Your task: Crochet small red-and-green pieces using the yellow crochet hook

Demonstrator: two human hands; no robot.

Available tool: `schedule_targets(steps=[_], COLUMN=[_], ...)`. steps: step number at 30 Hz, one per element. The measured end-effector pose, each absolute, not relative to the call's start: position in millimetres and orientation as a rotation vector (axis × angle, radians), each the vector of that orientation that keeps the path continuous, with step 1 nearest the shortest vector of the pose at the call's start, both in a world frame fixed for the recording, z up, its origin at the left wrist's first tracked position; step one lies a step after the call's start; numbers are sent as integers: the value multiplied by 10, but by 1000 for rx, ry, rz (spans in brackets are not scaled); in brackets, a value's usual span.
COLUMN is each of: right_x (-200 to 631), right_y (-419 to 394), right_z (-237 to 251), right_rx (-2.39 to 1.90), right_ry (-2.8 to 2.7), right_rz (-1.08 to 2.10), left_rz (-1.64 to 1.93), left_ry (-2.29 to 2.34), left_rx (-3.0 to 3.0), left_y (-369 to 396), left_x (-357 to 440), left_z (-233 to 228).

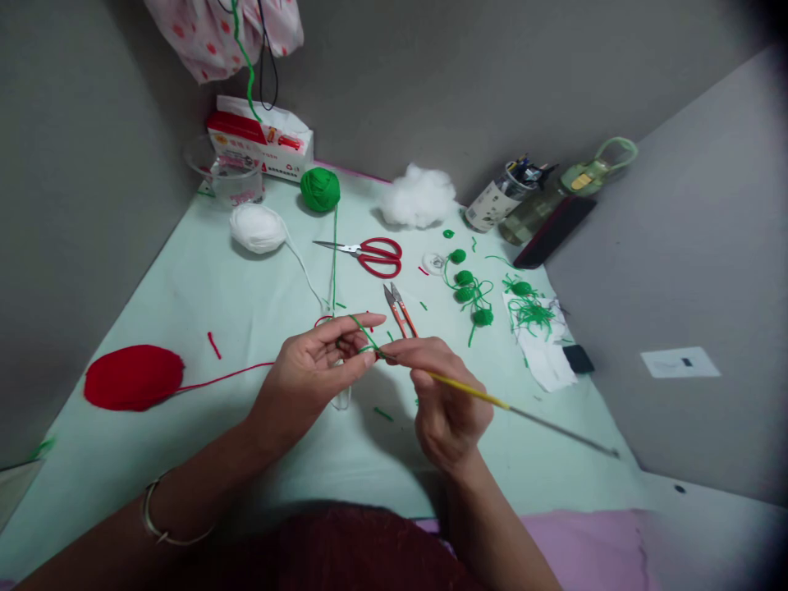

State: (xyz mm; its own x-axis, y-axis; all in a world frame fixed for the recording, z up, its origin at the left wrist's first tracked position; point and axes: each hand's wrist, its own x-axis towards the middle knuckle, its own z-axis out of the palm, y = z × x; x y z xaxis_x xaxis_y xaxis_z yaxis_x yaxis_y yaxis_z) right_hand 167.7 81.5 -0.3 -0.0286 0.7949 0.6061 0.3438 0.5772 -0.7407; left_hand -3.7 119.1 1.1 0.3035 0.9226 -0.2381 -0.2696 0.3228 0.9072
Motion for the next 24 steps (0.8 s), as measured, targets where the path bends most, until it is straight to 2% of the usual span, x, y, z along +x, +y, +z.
schedule_targets(steps=[5, 9, 12, 17, 24], right_x=[1663, 1667, 1662, 1640, 1578], right_y=[790, 763, 774, 872, 858], right_z=[-50, -97, -49, 23, -51], right_rx=[-1049, -1101, -1077, -1000, -1079], right_ry=[-1801, -1899, -1688, -1279, -1479], right_rz=[233, 51, 285, 734, 533], left_rz=[981, 834, 750, 809, 868], left_ry=[961, 776, 702, 729, 782], left_rx=[899, 645, 500, 566, 668], left_y=[1162, 1180, 1221, 1237, 1183], left_x=[-16, -21, -41, -66, 5], left_z=[37, 22, 28, 35, 27])
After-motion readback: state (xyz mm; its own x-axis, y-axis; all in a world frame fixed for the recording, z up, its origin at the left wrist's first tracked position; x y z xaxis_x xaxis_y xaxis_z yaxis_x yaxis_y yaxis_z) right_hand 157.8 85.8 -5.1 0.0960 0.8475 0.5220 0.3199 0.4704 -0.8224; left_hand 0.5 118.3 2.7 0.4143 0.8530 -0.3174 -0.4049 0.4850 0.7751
